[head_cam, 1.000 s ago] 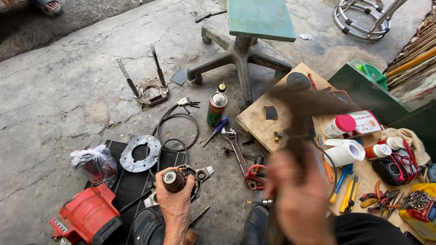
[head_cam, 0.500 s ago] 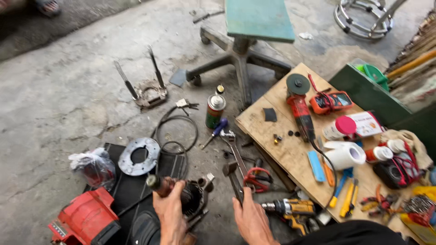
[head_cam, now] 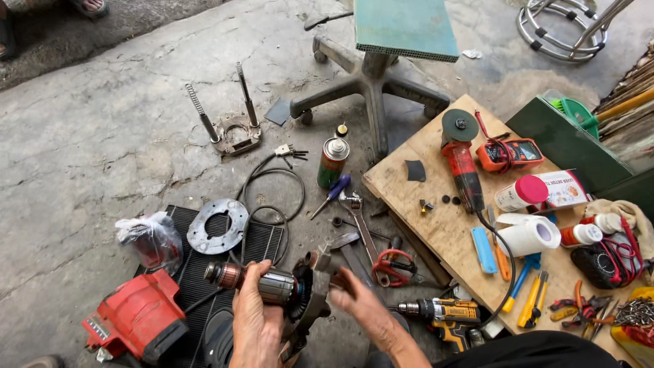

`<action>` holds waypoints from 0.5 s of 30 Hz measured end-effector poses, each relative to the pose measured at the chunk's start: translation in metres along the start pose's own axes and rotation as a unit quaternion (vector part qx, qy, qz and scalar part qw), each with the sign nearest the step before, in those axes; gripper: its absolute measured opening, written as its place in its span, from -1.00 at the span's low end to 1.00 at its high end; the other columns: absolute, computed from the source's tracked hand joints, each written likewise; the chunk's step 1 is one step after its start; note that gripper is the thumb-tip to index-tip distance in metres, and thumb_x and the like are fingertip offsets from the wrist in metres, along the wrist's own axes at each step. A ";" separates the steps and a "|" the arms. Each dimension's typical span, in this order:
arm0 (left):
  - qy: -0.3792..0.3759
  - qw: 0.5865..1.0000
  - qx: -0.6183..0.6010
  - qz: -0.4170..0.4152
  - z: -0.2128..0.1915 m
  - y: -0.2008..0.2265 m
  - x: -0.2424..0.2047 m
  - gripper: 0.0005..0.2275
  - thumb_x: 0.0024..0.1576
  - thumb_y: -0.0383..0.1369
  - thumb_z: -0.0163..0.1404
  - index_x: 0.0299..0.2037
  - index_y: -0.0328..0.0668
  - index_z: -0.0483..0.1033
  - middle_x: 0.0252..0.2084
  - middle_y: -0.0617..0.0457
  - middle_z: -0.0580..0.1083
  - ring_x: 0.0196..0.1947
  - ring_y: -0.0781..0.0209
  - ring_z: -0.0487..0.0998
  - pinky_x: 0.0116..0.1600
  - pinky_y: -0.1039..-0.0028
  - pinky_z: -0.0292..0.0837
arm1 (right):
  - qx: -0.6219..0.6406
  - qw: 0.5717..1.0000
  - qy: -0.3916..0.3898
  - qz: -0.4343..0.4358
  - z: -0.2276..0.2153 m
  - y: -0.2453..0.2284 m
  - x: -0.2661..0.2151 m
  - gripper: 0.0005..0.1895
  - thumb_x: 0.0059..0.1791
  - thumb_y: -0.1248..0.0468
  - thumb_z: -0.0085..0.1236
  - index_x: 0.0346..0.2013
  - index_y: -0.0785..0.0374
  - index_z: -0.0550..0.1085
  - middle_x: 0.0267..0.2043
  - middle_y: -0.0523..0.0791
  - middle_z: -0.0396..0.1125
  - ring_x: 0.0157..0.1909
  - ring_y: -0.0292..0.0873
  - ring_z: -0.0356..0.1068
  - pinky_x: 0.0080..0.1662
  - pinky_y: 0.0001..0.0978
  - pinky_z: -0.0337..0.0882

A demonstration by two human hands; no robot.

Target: The person uses a hammer to strike a motor rotor held in their left hand, repeatedly tapping it to separate the components. After several strikes, the rotor is removed from the housing, and the person holds both parts to show the separation.

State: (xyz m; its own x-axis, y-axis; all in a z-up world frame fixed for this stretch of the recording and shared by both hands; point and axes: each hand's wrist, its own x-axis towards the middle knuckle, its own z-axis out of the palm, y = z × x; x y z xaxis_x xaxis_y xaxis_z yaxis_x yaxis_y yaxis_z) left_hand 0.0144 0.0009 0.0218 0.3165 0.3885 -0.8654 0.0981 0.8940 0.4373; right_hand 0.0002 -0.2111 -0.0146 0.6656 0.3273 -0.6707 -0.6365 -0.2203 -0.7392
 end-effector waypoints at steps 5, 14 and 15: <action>-0.049 0.996 0.075 -0.017 0.013 0.013 -0.055 -0.67 0.11 -0.40 0.27 0.08 -0.14 0.55 -0.08 0.00 0.57 -0.07 0.07 0.58 0.05 0.18 0.52 | 0.235 0.957 -0.095 -0.142 0.039 -0.022 -0.013 0.26 -0.21 -0.27 0.48 0.61 0.19 0.12 0.54 0.02 0.29 0.51 -0.01 0.28 0.41 0.00 0.37; -0.247 0.882 0.393 0.079 0.021 0.058 -0.097 -0.30 -0.15 -0.29 0.30 0.34 -0.14 0.58 0.29 -0.07 0.69 0.30 0.11 0.65 0.48 0.26 0.46 | 0.417 0.904 -0.034 -0.083 0.007 -0.032 -0.001 -0.11 -0.12 -0.07 0.23 0.44 0.31 0.41 0.32 0.13 0.48 0.28 0.14 0.46 0.30 0.08 0.44; -0.253 0.825 0.500 0.072 0.021 0.069 -0.106 -0.14 -0.20 -0.08 0.30 0.48 0.11 0.50 0.41 0.04 0.67 0.44 0.18 0.62 0.64 0.28 0.34 | 0.415 0.909 0.001 -0.049 0.003 -0.037 -0.003 -0.11 -0.12 -0.13 0.17 0.36 0.41 0.48 0.29 0.21 0.49 0.26 0.22 0.49 0.29 0.16 0.47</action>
State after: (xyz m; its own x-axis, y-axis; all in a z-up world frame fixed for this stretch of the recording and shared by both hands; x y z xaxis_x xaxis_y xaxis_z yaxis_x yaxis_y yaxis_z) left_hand 0.0074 0.0167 0.1486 0.7206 0.1057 -0.6852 0.6751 0.1181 0.7282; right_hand 0.0203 -0.2016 0.0147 0.7356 0.3058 -0.6044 -0.6477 0.5785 -0.4957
